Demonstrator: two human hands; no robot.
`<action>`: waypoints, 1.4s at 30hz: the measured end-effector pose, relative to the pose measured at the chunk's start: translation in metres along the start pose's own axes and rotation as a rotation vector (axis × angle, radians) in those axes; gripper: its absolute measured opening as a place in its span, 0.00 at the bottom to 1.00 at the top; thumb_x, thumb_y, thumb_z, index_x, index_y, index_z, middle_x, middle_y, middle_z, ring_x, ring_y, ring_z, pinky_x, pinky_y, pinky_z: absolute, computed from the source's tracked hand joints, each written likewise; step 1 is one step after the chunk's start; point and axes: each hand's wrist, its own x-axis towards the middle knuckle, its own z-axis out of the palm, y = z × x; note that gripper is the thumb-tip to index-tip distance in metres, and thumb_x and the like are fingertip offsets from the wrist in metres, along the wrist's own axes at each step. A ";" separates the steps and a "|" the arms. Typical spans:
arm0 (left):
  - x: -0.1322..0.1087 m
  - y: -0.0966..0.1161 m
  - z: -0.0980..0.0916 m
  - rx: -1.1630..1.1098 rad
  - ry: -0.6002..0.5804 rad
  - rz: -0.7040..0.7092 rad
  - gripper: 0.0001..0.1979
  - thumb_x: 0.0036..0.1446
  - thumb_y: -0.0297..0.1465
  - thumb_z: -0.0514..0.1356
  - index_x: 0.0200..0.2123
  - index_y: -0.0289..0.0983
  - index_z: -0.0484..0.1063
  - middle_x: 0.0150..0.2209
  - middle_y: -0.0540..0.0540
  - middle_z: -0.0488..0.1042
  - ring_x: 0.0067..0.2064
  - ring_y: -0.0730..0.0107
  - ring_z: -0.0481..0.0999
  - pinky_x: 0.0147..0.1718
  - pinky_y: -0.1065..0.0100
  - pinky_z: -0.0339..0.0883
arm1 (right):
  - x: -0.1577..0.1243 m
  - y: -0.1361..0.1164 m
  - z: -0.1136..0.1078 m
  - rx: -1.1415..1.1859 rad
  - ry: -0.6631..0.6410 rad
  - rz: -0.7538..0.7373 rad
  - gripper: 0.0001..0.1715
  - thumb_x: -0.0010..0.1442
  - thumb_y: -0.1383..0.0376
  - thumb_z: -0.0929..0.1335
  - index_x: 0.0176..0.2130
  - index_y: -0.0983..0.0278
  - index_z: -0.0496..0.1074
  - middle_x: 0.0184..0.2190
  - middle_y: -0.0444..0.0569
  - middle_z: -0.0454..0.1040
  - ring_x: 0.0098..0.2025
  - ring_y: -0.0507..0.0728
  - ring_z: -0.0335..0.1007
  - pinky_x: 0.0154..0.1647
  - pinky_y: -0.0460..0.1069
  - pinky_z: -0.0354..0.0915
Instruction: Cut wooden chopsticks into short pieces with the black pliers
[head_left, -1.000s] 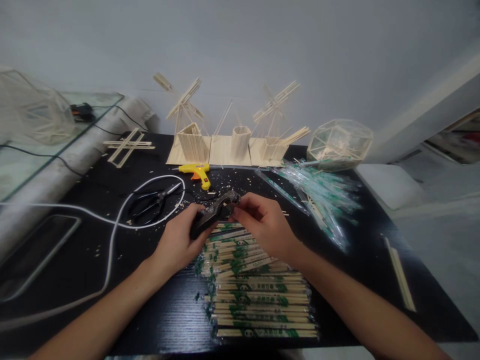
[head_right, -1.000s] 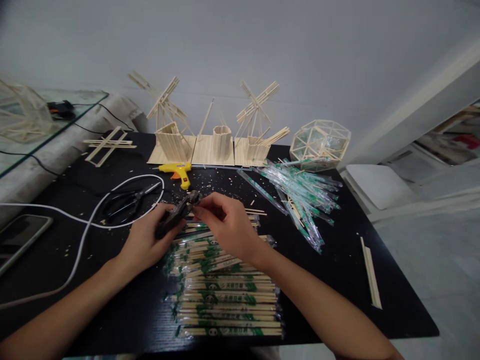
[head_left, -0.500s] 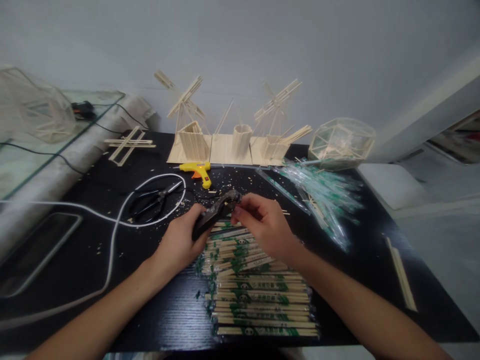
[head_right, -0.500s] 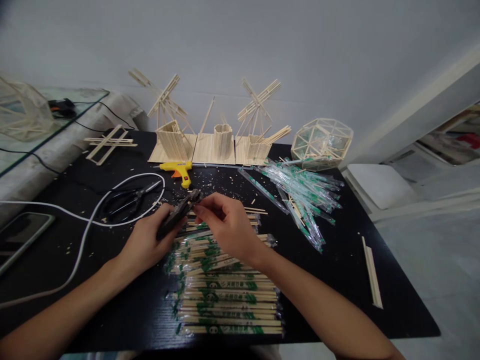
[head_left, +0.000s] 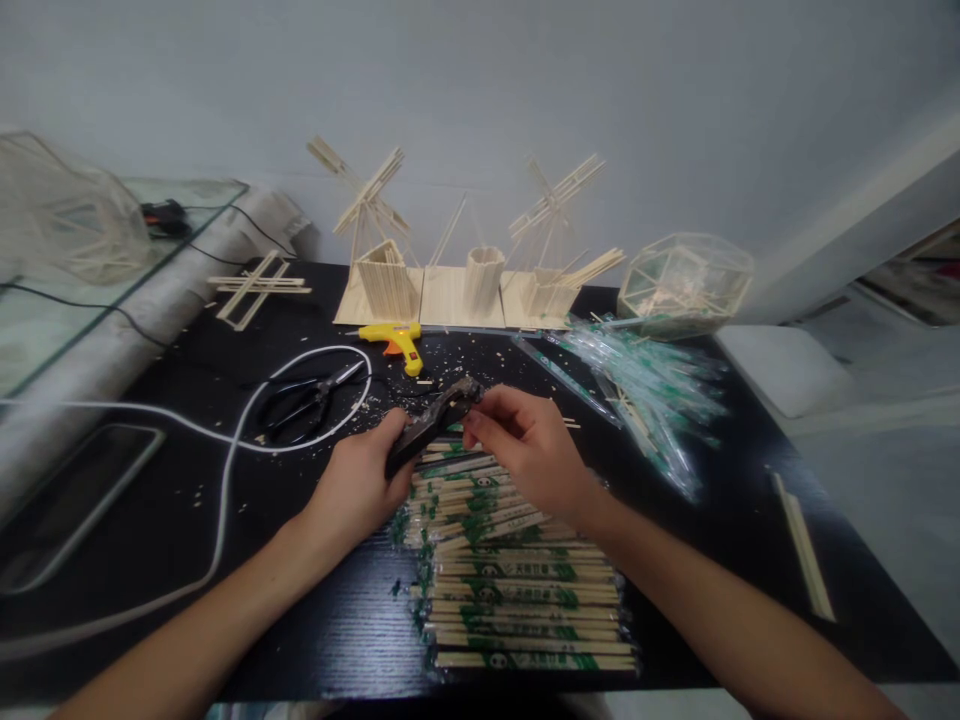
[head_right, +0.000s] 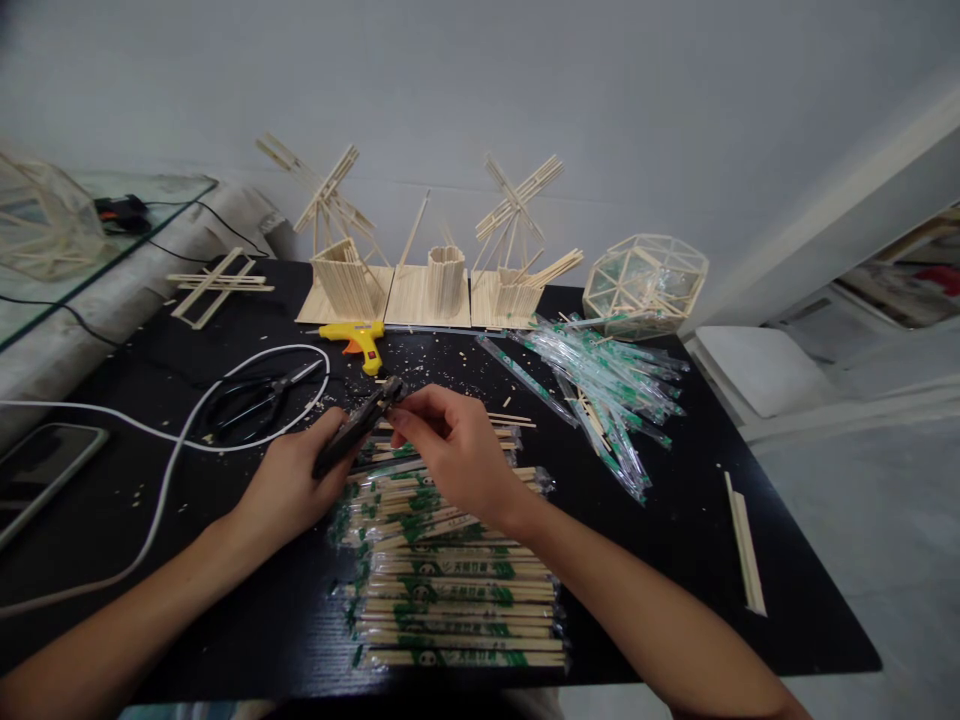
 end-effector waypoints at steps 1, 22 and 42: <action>0.000 0.000 0.000 0.003 0.000 -0.003 0.07 0.57 0.32 0.56 0.29 0.42 0.58 0.21 0.55 0.64 0.20 0.71 0.65 0.23 0.71 0.56 | 0.000 0.000 0.000 0.004 -0.001 -0.002 0.12 0.63 0.60 0.70 0.29 0.62 0.72 0.26 0.44 0.75 0.29 0.51 0.68 0.32 0.48 0.65; 0.002 0.002 -0.003 0.027 -0.045 -0.042 0.07 0.58 0.33 0.54 0.29 0.42 0.58 0.21 0.54 0.64 0.21 0.70 0.65 0.25 0.70 0.56 | 0.001 0.003 0.001 0.055 -0.006 0.030 0.16 0.63 0.58 0.71 0.28 0.64 0.72 0.22 0.40 0.67 0.23 0.48 0.56 0.25 0.47 0.54; 0.000 0.000 -0.002 0.036 -0.062 -0.049 0.06 0.59 0.34 0.54 0.30 0.42 0.60 0.21 0.54 0.65 0.21 0.71 0.64 0.25 0.70 0.55 | 0.001 0.005 0.000 0.053 -0.005 0.036 0.15 0.64 0.59 0.70 0.28 0.64 0.72 0.23 0.40 0.67 0.24 0.49 0.58 0.27 0.48 0.55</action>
